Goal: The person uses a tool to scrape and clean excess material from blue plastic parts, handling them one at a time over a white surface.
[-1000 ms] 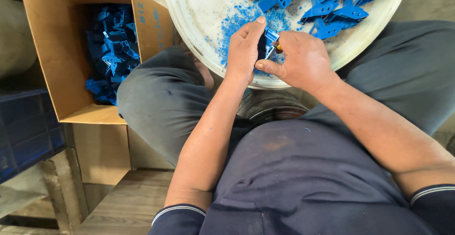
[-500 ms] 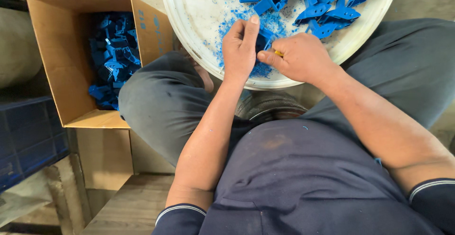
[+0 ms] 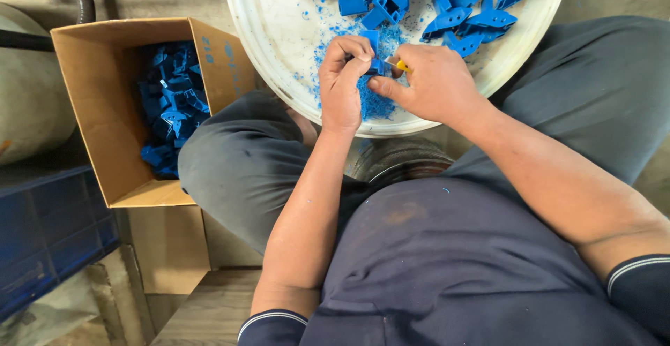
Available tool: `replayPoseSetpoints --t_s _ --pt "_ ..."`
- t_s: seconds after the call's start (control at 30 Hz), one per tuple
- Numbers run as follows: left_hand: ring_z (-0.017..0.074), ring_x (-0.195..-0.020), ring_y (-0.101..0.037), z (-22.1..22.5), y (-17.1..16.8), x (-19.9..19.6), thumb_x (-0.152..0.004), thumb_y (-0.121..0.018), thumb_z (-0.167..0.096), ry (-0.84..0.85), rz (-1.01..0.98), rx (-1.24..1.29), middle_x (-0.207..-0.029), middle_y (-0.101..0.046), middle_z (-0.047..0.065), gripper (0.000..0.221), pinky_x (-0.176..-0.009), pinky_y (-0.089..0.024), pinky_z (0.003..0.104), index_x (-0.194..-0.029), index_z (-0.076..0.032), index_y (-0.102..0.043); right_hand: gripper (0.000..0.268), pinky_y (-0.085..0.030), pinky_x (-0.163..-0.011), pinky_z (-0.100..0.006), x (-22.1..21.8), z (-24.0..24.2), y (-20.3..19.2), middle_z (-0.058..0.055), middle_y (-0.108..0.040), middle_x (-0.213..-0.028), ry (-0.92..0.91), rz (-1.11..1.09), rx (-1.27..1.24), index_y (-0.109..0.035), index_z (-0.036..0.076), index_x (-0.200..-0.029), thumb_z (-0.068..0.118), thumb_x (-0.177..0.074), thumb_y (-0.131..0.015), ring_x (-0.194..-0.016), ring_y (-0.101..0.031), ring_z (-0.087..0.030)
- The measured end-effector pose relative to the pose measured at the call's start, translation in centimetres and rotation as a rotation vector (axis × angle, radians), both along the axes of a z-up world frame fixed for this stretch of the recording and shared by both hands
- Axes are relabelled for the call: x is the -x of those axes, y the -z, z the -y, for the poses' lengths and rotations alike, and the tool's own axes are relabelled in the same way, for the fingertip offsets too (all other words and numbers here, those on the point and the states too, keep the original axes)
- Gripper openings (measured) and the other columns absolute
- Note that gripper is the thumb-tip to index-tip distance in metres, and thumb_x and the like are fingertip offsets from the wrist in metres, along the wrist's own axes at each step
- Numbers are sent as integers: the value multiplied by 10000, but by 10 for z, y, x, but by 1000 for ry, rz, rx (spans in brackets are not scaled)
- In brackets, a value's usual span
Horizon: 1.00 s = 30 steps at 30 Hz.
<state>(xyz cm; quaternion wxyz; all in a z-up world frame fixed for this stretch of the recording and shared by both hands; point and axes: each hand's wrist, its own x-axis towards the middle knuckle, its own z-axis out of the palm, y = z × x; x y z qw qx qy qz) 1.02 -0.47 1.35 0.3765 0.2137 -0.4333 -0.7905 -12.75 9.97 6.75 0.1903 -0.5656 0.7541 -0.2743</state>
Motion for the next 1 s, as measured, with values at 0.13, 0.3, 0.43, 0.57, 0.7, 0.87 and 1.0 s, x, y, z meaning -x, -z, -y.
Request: replayPoseSetpoints --t_s 0.13,0.3,0.43,0.57,0.7,0.87,1.0 --pt "184 -980 -511 -1 0 1 -897 -577 42 16 -14 42 -1011 -570 80 92 -936 -424 308 -933 -39 -552 512 -504 -622 -471 -2 0 2 -121 -682 -769 -1 -44 -42 -670 35 -875 534 -922 -771 -740 -674 -364" --pt "179 -980 -504 -2 -2 -1 -894 -572 44 31 2 57 -1023 -570 80 100 -926 -422 304 -931 -44 -544 496 -492 -598 -480 -5 -1 3 -120 -673 -734 8 -63 -82 -656 43 -839 520 -936 -757 -706 -663 -366" --pt "170 -987 -506 -2 0 0 -904 -575 47 33 -6 44 -1030 -564 75 102 -901 -430 297 -934 -46 -546 441 -477 -594 -488 -7 -2 5 -134 -662 -755 0 -108 -30 -654 50 -821 453 -979 -740 -713 -651 -374" --pt "158 -967 -500 -2 2 0 -923 -583 53 33 -17 56 -1038 -566 74 110 -898 -428 290 -962 -43 -546 418 -465 -580 -488 -10 -2 5 -136 -644 -736 -10 -159 -34 -633 57 -783 400 -995 -741 -694 -642 -370" --pt "135 -941 -505 -2 1 2 -965 -598 25 1 -23 49 -1031 -578 56 82 -866 -432 278 -958 -43 -553 408 -463 -571 -479 -12 -2 1 -136 -628 -703 -26 -210 -7 -605 72 -718 354 -974 -750 -662 -635 -360" --pt "81 -799 -460 0 4 4 -1043 -643 -144 -180 218 130 -834 -553 -9 188 -747 -403 263 -895 -42 -589 355 -482 -641 -481 -12 -3 -9 -167 -642 -798 -124 -15 52 -647 15 -856 333 -1006 -695 -762 -637 -400" --pt "48 -741 -421 4 16 7 -1113 -551 -289 -323 300 161 -764 -515 -51 352 -689 -387 253 -838 -71 -582 323 -528 -778 -457 -7 -7 -15 -156 -688 -987 -167 201 139 -701 17 -1055 268 -1162 -530 -904 -664 -391"
